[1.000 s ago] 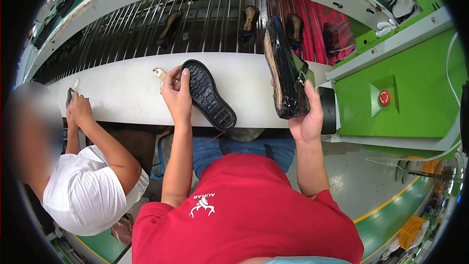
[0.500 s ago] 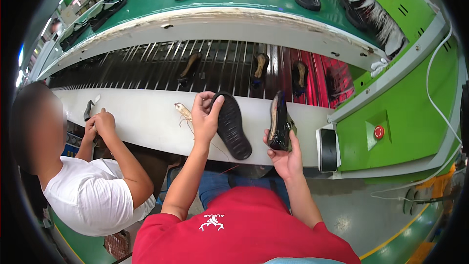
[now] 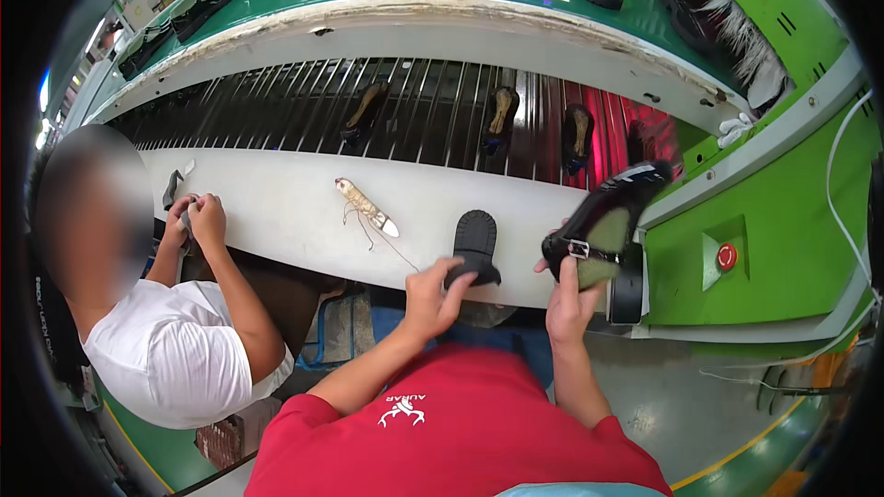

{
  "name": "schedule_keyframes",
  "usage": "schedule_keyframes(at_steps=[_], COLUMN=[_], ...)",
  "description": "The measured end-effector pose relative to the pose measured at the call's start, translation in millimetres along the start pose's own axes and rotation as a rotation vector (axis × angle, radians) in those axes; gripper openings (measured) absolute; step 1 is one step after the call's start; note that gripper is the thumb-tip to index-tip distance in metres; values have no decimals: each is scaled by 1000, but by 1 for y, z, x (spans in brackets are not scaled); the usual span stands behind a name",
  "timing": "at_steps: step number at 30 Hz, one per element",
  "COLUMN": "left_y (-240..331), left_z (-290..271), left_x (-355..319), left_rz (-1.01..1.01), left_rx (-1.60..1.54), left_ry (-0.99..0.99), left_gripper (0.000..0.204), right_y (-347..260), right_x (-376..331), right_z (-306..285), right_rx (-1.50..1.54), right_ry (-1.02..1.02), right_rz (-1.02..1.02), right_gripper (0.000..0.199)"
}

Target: Inspecting and assembling shoe components on a production line.

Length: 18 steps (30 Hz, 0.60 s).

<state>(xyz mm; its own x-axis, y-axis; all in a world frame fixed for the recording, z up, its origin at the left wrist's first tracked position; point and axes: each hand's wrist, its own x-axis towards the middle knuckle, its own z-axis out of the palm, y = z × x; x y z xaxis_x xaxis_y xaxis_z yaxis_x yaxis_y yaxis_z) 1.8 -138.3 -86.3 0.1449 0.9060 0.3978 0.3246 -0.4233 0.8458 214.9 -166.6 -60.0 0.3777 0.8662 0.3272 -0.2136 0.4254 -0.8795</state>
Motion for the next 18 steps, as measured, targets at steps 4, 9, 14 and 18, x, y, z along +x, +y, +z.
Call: schedule_keyframes(at_steps=[4,9,14,18], left_y=[20,48,27,16], left_z=[-10,-30,-14,-7], left_x=[68,145,138,128], left_rz=[-126,-16,-134,-136], left_rx=[-82,-176,-355,-468], left_ry=[71,109,-75,-36], left_gripper=[19,27,28,29], right_y=[10,13,14,13], right_x=[0,-9,-29,-50], right_z=[5,9,18,20], right_rx=[152,60,-410,-339], right_ry=[173,158,173,53], right_rz=[366,420,-38,-67], right_gripper=[42,52,92,99])
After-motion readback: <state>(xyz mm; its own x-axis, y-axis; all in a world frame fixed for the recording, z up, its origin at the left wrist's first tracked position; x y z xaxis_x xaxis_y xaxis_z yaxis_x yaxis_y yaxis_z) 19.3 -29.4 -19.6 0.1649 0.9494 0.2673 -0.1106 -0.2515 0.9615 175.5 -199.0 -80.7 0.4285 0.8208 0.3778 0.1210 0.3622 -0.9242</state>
